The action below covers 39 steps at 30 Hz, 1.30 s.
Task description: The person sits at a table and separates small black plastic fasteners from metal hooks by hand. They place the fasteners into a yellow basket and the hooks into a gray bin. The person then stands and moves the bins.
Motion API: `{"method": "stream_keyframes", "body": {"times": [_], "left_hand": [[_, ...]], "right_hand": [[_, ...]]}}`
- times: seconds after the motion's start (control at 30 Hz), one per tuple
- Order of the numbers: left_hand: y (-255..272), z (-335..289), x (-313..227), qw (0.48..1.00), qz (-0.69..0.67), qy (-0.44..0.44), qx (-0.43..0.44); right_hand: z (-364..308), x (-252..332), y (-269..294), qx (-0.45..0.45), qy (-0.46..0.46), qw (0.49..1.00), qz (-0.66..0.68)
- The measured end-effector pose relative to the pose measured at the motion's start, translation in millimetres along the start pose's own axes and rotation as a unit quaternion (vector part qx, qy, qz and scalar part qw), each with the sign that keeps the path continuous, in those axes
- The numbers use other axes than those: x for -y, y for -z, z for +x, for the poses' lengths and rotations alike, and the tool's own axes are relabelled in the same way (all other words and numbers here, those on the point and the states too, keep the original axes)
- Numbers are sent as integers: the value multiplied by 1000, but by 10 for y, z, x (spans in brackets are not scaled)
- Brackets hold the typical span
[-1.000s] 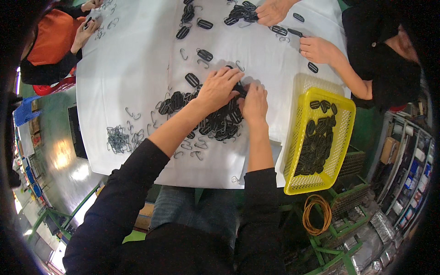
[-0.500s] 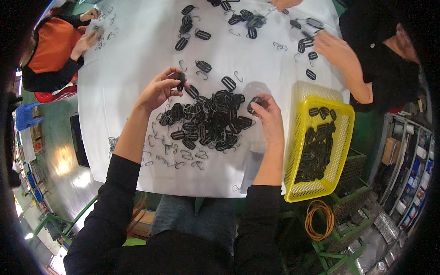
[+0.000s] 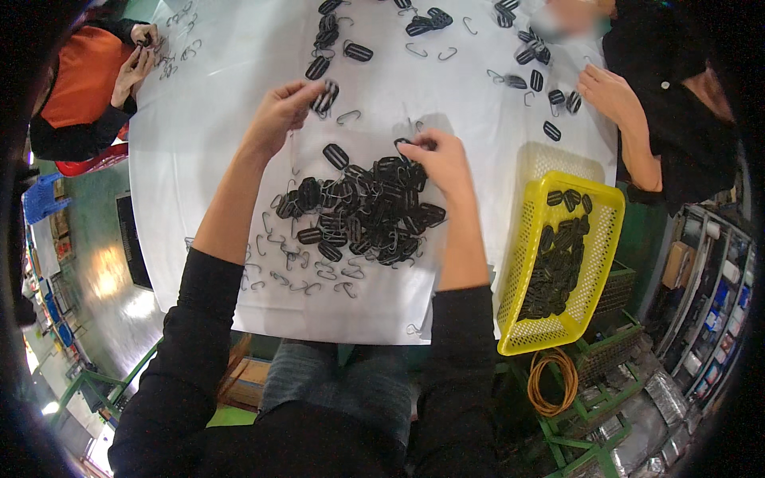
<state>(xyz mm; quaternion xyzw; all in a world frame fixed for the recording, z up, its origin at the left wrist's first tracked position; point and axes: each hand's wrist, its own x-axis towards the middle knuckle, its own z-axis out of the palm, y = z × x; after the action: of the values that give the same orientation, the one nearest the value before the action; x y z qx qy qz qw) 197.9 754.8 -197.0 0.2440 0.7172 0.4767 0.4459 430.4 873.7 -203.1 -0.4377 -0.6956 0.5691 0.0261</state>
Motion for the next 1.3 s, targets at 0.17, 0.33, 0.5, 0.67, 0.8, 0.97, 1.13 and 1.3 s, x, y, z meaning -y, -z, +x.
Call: {"method": "stream_keyframes", "body": {"times": [0.17, 0.33, 0.5, 0.67, 0.8, 0.97, 1.13, 1.3], "left_hand": [[147, -183, 147, 976, 215, 5, 35], [178, -402, 15, 976, -164, 47, 137], [-18, -438, -122, 964, 255, -29, 66], [-30, -528, -214, 946, -258, 66, 187], [-248, -571, -144, 957, -229, 119, 128], [-775, -658, 59, 932, 362, -32, -17], [-940, -766, 64, 929, 360, -70, -45], [-457, -787, -11, 1000, 16, 3, 11]], "right_hand": [[-472, -91, 292, 56, 5, 909, 414], [-369, -143, 219, 13, -37, 999, -23], [-341, 13, 21, -45, 58, 952, -297], [-416, 112, 160, 4, -18, 999, 51], [-386, -11, 175, -28, -31, 998, -57], [-429, -196, 158, -70, -74, 991, -91], [-574, -249, 263, -25, -117, 980, 157], [-831, -308, 470, 82, -11, 865, 495]]}}
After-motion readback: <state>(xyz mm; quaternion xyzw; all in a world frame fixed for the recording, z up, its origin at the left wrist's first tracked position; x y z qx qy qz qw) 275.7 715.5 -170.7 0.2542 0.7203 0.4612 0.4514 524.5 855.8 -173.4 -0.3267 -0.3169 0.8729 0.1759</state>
